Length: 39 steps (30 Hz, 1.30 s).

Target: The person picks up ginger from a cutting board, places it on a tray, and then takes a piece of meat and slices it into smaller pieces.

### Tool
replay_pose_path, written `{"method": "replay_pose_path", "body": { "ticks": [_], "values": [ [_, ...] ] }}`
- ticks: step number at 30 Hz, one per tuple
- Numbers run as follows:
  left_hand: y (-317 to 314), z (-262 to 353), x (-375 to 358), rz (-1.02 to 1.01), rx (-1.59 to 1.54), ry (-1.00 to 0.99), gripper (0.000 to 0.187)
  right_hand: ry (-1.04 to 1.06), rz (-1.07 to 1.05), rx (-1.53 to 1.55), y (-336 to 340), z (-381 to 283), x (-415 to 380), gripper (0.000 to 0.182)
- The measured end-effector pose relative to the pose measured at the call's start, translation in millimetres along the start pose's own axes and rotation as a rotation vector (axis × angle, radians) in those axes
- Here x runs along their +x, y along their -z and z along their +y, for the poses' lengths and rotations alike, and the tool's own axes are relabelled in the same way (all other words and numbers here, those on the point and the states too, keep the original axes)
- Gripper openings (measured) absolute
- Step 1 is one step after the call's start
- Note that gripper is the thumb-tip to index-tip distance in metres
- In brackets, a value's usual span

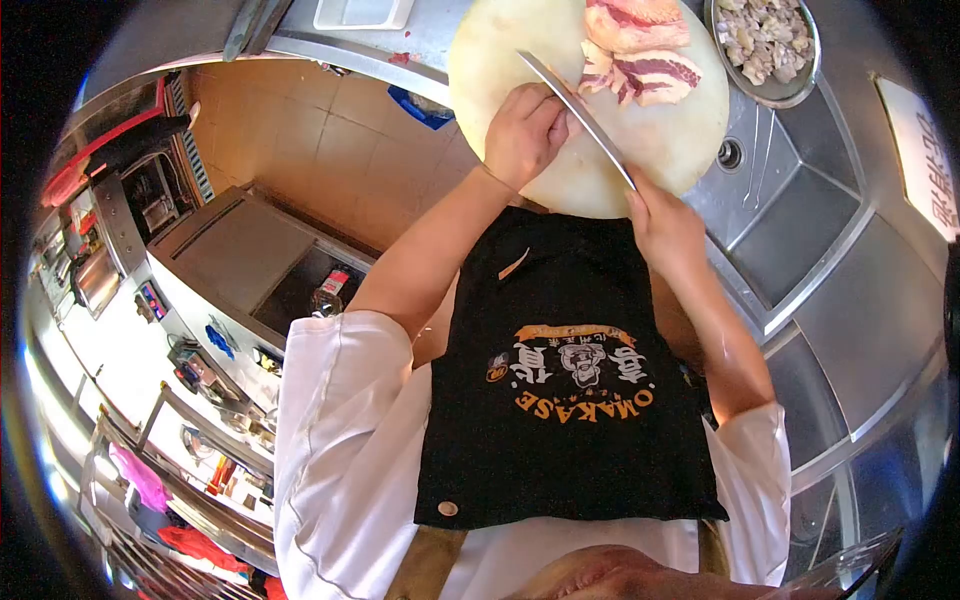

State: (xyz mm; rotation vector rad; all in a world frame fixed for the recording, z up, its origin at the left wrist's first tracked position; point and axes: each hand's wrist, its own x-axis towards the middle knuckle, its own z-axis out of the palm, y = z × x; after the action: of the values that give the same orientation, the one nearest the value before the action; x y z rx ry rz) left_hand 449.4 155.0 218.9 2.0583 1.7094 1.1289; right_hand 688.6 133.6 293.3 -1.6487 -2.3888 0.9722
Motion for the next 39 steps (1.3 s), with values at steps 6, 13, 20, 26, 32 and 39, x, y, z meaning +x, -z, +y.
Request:
{"method": "replay_pose_path", "body": {
  "ticks": [6,13,20,26,32,39],
  "values": [
    [8,-7,1,-0.065,-0.041,-0.029,0.024,0.054,0.039,0.117,2,-28,122,0.038],
    [1,-17,-7,-0.106,-0.037,0.012,0.026,-0.003,0.014,-0.017,24,-21,-8,0.040],
    [1,-11,0,-0.062,0.001,-0.009,0.027,-0.013,-0.016,-0.063,5,-33,29,0.040],
    [0,-7,-1,-0.038,0.028,-0.038,0.027,-0.032,-0.026,-0.063,5,-25,17,0.041],
    [2,-8,-2,-0.003,-0.006,-0.024,0.026,-0.028,-0.084,-0.027,-3,-39,73,0.038],
    [11,-8,-1,-0.014,-0.067,0.019,0.021,-0.166,0.030,0.322,13,-34,99,0.037]
  ]
}}
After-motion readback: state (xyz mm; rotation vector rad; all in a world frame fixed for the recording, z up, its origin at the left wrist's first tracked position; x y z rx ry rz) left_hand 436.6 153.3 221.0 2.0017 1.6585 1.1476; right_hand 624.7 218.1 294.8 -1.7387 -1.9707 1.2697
